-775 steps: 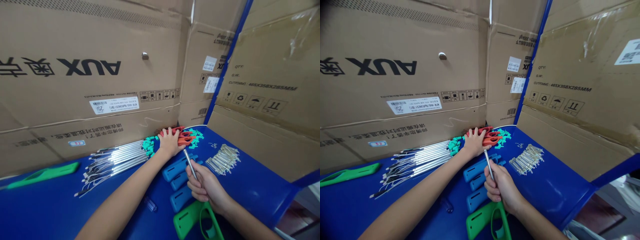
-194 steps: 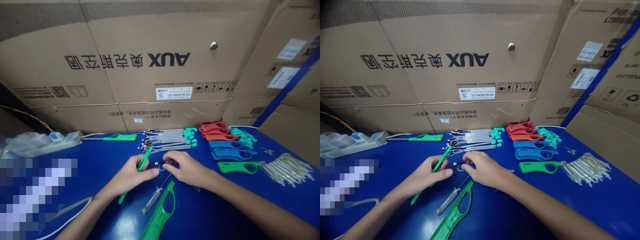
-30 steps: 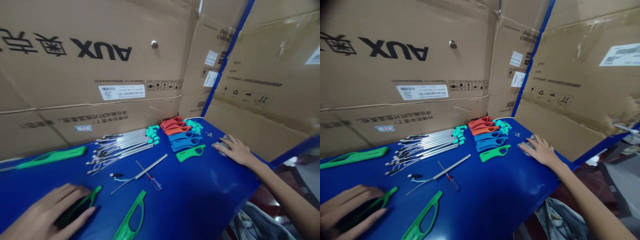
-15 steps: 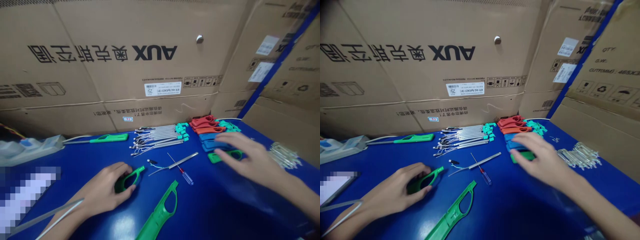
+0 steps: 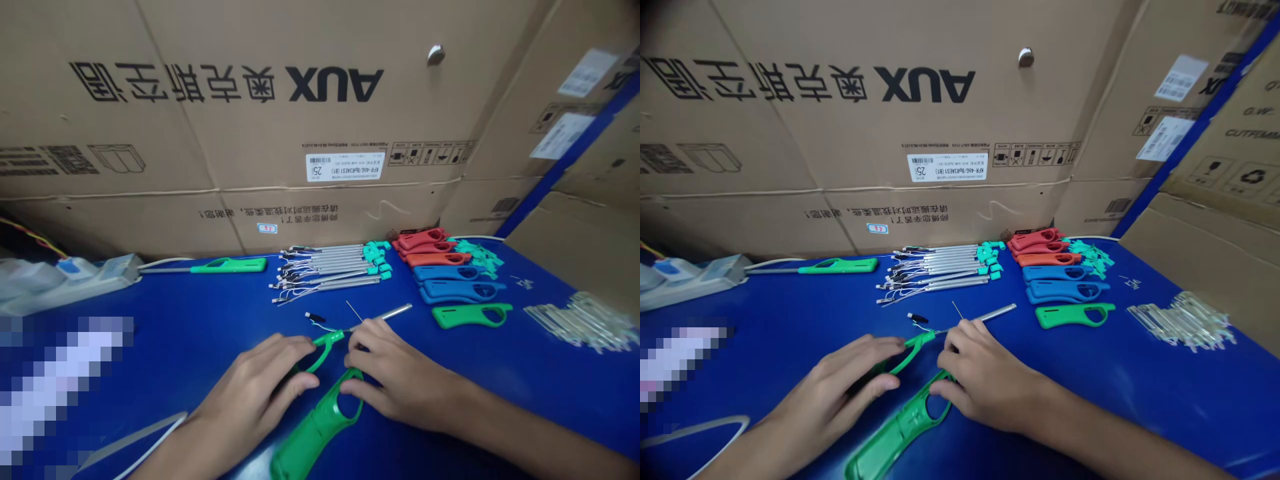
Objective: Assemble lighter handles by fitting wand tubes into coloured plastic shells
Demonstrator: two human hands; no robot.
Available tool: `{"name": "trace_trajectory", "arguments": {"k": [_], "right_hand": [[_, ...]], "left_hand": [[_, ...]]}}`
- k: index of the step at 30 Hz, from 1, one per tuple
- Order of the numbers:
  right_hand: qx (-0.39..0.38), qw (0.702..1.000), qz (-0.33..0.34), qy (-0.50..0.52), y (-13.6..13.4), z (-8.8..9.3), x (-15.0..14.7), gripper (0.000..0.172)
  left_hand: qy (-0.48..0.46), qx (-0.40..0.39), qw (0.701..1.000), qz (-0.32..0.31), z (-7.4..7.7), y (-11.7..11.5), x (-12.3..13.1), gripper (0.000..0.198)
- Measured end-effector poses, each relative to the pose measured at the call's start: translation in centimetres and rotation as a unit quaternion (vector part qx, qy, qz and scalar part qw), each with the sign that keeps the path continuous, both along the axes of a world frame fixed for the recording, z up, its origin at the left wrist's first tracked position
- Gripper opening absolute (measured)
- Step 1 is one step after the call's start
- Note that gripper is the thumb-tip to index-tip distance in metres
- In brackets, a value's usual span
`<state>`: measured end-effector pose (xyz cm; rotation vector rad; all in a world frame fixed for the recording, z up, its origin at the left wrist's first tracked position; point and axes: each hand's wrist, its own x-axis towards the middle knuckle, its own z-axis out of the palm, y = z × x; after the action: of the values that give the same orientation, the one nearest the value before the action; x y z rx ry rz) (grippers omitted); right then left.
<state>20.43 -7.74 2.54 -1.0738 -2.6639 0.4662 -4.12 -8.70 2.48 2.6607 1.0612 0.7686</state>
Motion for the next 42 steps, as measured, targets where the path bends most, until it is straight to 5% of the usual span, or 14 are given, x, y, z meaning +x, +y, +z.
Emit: {"name": "trace_trajectory", "arguments": {"k": [7, 10, 14, 24, 42], "right_hand": [[0.029, 0.990, -0.118, 0.072, -0.2, -0.4, 0.0, 0.026], [-0.006, 0.991, -0.073, 0.109, 0.0, 0.3, 0.7, 0.041], [-0.041, 0.996, 0.010, 0.082, 0.4, 0.9, 1.4, 0.017], [-0.064, 0.996, 0.004, 0.061, 1.1, 0.6, 2.8, 0.014], [-0.048, 0.998, 0.036, 0.018, 0.7, 0.0, 2.5, 0.015]], "left_hand": [[0.031, 0.083, 0.995, -0.040, -0.3, 0.3, 0.2, 0.030], [0.040, 0.107, 0.993, -0.041, -0.5, 0.3, 0.7, 0.033], [0.045, 0.140, 0.988, -0.051, -0.3, -0.1, 1.2, 0.032], [0.159, 0.048, 0.985, -0.045, 0.6, 0.9, -1.9, 0.026], [0.172, 0.039, 0.984, -0.013, 1.1, 0.5, -1.6, 0.024]]}}
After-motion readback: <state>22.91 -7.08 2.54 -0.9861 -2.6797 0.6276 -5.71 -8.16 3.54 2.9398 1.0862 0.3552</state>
